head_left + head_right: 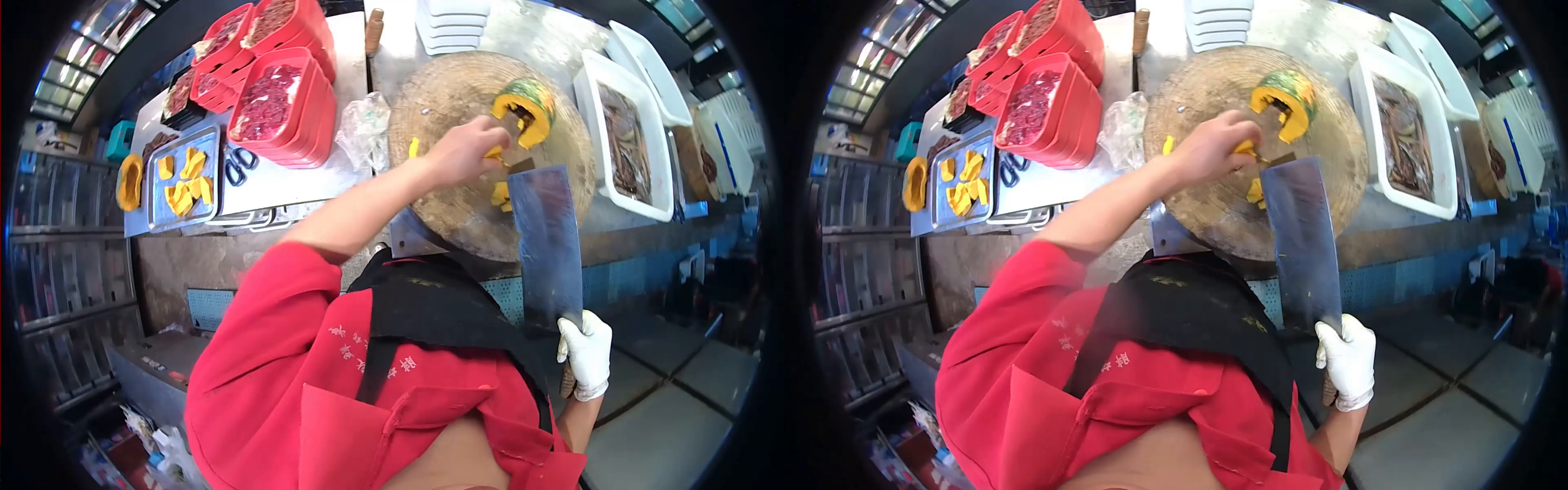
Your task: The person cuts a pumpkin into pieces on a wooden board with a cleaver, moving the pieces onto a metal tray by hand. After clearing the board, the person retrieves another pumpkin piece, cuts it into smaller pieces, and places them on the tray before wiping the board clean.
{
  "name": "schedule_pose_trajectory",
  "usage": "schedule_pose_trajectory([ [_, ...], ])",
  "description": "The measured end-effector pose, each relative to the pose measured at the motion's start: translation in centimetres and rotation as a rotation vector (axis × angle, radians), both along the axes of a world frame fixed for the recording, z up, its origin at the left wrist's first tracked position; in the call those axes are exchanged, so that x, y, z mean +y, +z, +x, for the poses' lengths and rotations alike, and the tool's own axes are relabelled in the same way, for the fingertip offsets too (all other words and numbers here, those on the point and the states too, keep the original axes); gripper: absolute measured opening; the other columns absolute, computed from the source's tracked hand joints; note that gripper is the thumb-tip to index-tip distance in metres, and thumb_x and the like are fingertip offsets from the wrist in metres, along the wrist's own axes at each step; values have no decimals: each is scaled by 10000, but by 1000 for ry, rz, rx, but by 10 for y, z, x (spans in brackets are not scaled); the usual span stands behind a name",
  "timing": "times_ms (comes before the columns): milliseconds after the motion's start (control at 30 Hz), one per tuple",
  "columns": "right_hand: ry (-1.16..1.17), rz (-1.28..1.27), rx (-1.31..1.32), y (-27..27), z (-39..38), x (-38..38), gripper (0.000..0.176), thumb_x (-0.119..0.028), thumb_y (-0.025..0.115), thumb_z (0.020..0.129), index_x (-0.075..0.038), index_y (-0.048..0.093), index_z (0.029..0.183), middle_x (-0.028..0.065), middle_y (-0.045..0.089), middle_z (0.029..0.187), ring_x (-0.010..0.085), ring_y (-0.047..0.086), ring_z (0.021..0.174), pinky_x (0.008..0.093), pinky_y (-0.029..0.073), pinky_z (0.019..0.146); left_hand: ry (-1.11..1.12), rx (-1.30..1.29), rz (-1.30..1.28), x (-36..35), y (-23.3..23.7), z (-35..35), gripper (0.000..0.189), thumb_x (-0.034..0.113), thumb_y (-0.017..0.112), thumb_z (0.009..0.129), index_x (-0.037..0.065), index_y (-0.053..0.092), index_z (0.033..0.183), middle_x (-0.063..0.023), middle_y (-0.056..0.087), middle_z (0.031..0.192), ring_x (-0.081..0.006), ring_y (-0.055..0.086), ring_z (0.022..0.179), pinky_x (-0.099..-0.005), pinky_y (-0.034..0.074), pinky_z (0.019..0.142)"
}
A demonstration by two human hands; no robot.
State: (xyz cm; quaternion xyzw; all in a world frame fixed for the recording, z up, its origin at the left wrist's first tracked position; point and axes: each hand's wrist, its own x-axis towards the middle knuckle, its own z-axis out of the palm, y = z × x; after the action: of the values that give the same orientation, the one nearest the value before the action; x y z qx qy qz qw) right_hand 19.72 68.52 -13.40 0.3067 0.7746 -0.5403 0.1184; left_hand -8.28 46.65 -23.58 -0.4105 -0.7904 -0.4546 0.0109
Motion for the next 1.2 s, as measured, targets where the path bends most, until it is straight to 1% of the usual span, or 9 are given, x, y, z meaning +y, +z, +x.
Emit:
schedule_pose_trajectory([
  [233, 304, -84, 37, -15, -72, -52, 151, -58, 640, 871, -3, 587, 740, 26, 534, 526, 89, 485, 425, 254, 369, 420, 769, -571, 606, -229, 5, 100, 204, 23, 704, 833, 66, 597, 1001, -14, 596, 868, -112, 611, 776, -256, 523, 696],
  [433, 389, -44, -31, -26, -120, -90, 118, -47, 601, 889, -20, 569, 779, 22, 516, 516, 97, 477, 393, 249, 364, 375, 1872, 77, 196, -462, -76, 65, 286, 191, 757, 799, 20, 619, 983, -87, 656, 894, -150, 595, 815, -305, 491, 750],
  [467, 356, -17, -56, -27, -123, -93, 143, -45, 593, 892, -31, 552, 755, 21, 517, 516, 96, 475, 387, 248, 364, 370, 1827, 128, 83, -486, -79, 56, 277, 205, 742, 785, 24, 625, 960, -151, 661, 929, -287, 630, 857, -381, 480, 801],
  [533, 336, 41, -59, -17, -117, -101, 131, -60, 597, 892, -27, 569, 768, 9, 510, 520, 88, 464, 396, 250, 354, 379, 1814, 144, -78, -552, -111, 29, 416, 248, 747, 780, 49, 610, 1119, -144, 663, 942, -250, 616, 834, -389, 485, 781],
  [600, 273, 110, -86, -7, -108, -101, 128, -72, 608, 889, -30, 579, 771, 3, 508, 531, 81, 460, 417, 255, 353, 395, 1834, -206, -232, -506, -49, 24, 548, 270, 766, 762, 53, 579, 1229, -185, 668, 1008, -287, 635, 887, -396, 503, 813],
  [667, 180, 166, -97, -7, -89, -90, 140, -83, 616, 887, -34, 577, 762, 4, 511, 542, 75, 458, 437, 260, 358, 408, 1757, 508, -377, -556, -85, -1, 651, 328, 774, 768, -28, 531, 1257, -205, 639, 1061, -291, 613, 906, -389, 495, 817],
  [767, 63, 172, -115, -12, -61, -72, 177, -96, 622, 888, -35, 554, 736, 10, 509, 546, 71, 454, 444, 262, 362, 411, 1484, 431, 505, -397, 13, 4, 502, 126, 779, 803, -39, 541, 1213, -117, 588, 958, -180, 589, 899, -301, 528, 782],
  [867, -15, 171, -101, -10, -43, -57, 191, -98, 623, 888, -33, 539, 731, 13, 503, 542, 77, 458, 439, 258, 363, 411, 942, 379, 833, -249, 65, 6, 284, 20, 701, 848, 3, 586, 1107, -70, 627, 1012, -114, 599, 812, -232, 495, 755],
  [1200, -72, 165, 96, -21, -11, 2, 190, -111, 628, 882, 4, 563, 746, 45, 539, 536, 101, 505, 445, 280, 390, 425, 57, 646, -282, 60, 33, -78, 597, -26, 603, 731, 156, 551, 1297, -158, 550, 1293, -341, 559, 1135, -399, 479, 946],
])
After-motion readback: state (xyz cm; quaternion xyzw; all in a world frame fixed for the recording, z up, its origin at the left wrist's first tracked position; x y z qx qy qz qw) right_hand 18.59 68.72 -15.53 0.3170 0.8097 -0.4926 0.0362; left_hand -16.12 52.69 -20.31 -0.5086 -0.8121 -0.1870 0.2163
